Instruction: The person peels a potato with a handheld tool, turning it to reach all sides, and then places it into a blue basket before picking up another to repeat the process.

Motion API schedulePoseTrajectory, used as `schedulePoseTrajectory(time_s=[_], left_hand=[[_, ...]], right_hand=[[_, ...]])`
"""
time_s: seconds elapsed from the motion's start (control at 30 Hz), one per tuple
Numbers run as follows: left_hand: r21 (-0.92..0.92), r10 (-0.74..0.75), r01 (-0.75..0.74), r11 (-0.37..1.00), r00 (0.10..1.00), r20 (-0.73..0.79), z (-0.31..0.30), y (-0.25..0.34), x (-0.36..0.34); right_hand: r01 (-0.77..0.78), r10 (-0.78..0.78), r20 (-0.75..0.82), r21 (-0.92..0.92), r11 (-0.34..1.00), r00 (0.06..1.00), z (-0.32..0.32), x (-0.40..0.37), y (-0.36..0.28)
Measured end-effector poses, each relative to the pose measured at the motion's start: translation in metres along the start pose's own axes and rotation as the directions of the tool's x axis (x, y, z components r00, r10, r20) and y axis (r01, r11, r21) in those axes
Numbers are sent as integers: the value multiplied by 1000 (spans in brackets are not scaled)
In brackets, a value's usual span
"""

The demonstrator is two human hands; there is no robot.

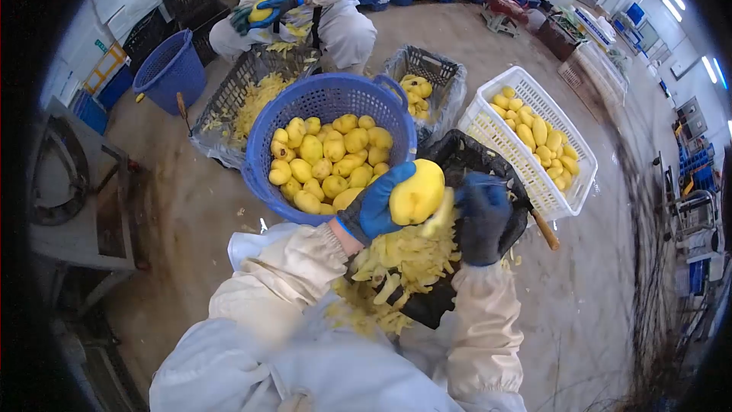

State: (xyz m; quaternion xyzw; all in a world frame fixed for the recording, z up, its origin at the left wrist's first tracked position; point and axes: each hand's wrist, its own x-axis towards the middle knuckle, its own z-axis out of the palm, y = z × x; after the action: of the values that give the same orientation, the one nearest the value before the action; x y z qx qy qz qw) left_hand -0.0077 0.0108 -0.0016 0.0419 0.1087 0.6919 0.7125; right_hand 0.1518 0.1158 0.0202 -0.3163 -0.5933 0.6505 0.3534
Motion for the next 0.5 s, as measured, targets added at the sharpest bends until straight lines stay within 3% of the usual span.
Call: schedulePoseTrajectory(time_s=[0.07, 0.1, 0.13, 0.2, 0.27, 0.33, 0.37, 0.47, 0.5], left_hand=[[35, -26, 25, 999, 999, 34, 9, -1, -4], [46, 21, -19, 999, 999, -26, 10, 1, -4], [53, 74, -70, 996, 994, -85, 11, 1, -3], [19, 157, -156, 988, 984, -85, 0, -1, 6], [-22, 121, -124, 992, 988, -94, -4, -4, 6], [-105, 149, -155, 982, 987, -60, -12, -5, 15], [-141, 128, -136, 981, 990, -63, -17, 0, 12], [-148, 92, -95, 984, 995, -24, -21, 5, 19], [-97, 150, -157, 983, 986, -78, -22, 3, 21]], right_hand=[[238, -195, -255, 150, 960, 947, -29, 19, 11], [137, -132, -160, 23, 990, 978, -10, -1, -24], [77, -70, -69, 110, 991, 995, 7, -7, -14], [183, -162, 189, -101, 978, 969, 37, -33, 2], [133, -132, 140, 0, 991, 981, 34, -22, 2], [138, -140, -146, -24, 990, 979, 21, -6, -1], [178, -173, -205, 6, 984, 963, 11, 1, 1], [163, -162, -89, 5, 987, 983, 22, -14, -16], [171, -173, 22, 74, 982, 985, 34, -23, -7]])
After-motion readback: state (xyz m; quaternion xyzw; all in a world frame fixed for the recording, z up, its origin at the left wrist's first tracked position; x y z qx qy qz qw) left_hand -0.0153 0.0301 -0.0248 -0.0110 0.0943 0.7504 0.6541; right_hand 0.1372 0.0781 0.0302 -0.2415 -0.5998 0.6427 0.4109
